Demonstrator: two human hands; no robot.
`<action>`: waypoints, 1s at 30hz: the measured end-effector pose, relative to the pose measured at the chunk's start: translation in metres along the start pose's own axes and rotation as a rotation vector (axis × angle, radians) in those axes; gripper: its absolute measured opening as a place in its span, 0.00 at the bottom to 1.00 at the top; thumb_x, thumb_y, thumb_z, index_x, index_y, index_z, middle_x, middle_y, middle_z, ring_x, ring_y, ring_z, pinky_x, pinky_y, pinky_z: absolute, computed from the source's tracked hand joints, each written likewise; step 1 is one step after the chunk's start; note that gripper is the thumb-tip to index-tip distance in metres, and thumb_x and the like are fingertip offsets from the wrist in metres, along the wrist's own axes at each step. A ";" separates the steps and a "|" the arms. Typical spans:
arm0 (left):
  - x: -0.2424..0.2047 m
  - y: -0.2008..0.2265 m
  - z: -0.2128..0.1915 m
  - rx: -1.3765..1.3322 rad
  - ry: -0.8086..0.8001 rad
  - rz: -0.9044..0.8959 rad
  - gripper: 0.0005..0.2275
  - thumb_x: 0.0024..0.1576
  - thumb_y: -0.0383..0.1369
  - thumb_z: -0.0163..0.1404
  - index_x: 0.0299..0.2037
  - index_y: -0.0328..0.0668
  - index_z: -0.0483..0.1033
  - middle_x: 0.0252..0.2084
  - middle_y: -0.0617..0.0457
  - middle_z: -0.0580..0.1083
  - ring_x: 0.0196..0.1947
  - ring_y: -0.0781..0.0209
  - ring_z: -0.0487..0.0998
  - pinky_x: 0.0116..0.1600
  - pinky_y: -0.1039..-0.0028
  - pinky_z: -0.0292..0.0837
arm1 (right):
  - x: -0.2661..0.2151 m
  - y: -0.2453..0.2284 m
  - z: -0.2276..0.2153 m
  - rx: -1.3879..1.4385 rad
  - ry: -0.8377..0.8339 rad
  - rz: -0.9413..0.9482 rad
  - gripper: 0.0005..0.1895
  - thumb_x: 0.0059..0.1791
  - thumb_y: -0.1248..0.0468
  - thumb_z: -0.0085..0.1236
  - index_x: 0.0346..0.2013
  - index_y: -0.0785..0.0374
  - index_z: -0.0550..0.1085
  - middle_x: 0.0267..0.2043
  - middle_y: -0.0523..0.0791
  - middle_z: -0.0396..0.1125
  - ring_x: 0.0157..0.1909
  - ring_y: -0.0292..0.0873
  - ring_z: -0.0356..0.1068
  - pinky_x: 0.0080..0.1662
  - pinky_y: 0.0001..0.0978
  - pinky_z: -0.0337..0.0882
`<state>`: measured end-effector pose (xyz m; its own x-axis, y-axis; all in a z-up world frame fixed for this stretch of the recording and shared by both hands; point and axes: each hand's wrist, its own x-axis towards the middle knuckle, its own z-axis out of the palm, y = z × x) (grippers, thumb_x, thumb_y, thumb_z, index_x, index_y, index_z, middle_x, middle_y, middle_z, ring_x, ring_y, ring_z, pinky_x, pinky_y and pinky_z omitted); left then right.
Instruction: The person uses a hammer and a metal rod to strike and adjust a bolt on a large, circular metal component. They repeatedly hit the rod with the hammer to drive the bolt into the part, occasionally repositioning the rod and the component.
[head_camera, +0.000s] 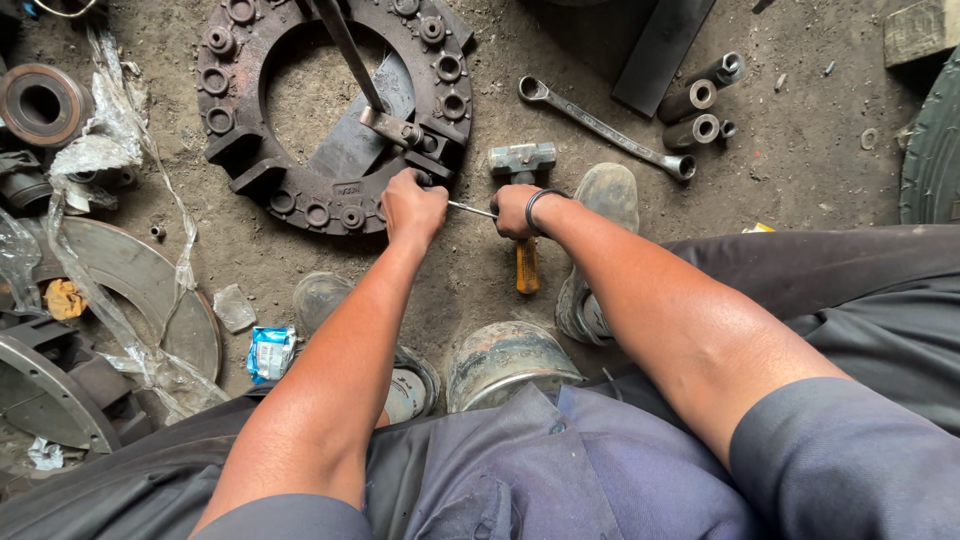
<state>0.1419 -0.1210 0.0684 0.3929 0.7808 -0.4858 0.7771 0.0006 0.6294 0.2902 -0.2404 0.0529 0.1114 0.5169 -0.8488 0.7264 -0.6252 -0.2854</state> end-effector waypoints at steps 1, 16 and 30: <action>-0.003 0.002 0.003 -0.067 -0.050 -0.034 0.10 0.50 0.30 0.53 0.40 0.41 0.84 0.39 0.46 0.83 0.38 0.53 0.86 0.48 0.66 0.78 | 0.000 -0.001 -0.001 -0.012 0.005 -0.004 0.15 0.43 0.65 0.57 0.44 0.62 0.80 0.42 0.53 0.76 0.44 0.53 0.76 0.48 0.44 0.75; 0.005 0.017 -0.007 0.116 0.278 -0.106 0.12 0.48 0.36 0.57 0.39 0.38 0.79 0.41 0.39 0.79 0.42 0.39 0.80 0.47 0.54 0.75 | -0.008 0.034 0.005 0.064 -0.033 0.111 0.10 0.46 0.67 0.54 0.35 0.69 0.81 0.31 0.52 0.77 0.29 0.45 0.78 0.31 0.39 0.76; 0.046 -0.035 0.029 -0.528 0.013 -0.278 0.05 0.54 0.26 0.58 0.36 0.33 0.78 0.25 0.50 0.77 0.18 0.63 0.78 0.21 0.72 0.69 | -0.063 -0.051 -0.024 -0.217 -0.053 0.062 0.13 0.45 0.63 0.56 0.37 0.70 0.81 0.40 0.56 0.76 0.44 0.53 0.78 0.48 0.43 0.77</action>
<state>0.1470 -0.1032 0.0071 0.2015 0.7142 -0.6704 0.4989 0.5141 0.6977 0.2629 -0.2273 0.1320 0.1292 0.4461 -0.8856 0.8488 -0.5114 -0.1339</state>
